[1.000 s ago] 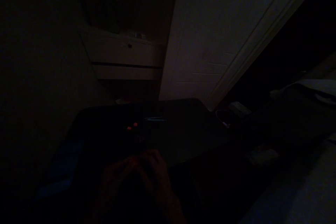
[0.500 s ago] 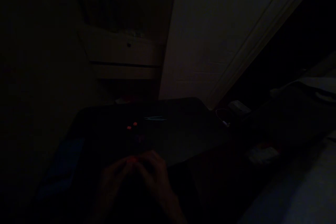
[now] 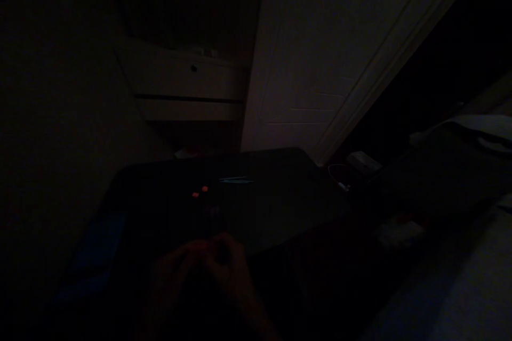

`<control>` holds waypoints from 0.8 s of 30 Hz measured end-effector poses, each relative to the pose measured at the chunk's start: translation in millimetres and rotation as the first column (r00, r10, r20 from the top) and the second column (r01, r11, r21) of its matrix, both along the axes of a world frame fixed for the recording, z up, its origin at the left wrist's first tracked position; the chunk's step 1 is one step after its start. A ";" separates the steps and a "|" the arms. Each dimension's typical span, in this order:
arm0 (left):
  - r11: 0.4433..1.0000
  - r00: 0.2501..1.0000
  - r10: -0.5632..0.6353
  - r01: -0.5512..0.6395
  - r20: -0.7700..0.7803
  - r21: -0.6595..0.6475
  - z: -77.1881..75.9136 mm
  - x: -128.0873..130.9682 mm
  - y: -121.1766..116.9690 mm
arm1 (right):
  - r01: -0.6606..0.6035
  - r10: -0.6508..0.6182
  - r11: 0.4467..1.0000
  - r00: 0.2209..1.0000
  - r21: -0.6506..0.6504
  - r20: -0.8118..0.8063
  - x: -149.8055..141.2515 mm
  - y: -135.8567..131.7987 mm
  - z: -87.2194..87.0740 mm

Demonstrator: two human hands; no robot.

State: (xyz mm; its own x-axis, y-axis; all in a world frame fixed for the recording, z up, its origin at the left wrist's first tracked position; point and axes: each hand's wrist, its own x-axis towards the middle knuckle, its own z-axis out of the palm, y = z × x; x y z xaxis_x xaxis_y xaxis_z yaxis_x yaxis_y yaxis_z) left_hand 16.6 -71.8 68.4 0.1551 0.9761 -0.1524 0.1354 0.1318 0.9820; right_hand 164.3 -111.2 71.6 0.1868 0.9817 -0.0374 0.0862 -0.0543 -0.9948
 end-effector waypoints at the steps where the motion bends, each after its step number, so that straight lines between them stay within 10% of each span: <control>1: 1.000 1.000 -0.005 0.005 0.011 -0.001 0.5 0.7 -0.2 | 0.008 -0.008 1.000 1.000 0.007 -0.012 -0.9 0.4 -0.8; 8: 0.996 0.993 -0.075 0.078 0.090 -0.036 2.6 2.8 1.4 | -0.017 0.021 0.996 0.999 0.082 -0.048 2.0 5.7 -1.2; 16: 0.969 0.953 -0.056 0.124 0.297 -0.214 -5.5 1.6 2.7 | -0.038 -0.057 0.964 0.935 0.262 0.349 15.0 4.6 -2.0; 24: 0.984 0.979 -0.141 0.155 0.144 -0.090 11.4 7.2 6.5 | -0.192 -0.031 0.915 0.843 0.355 0.538 26.6 -0.5 0.1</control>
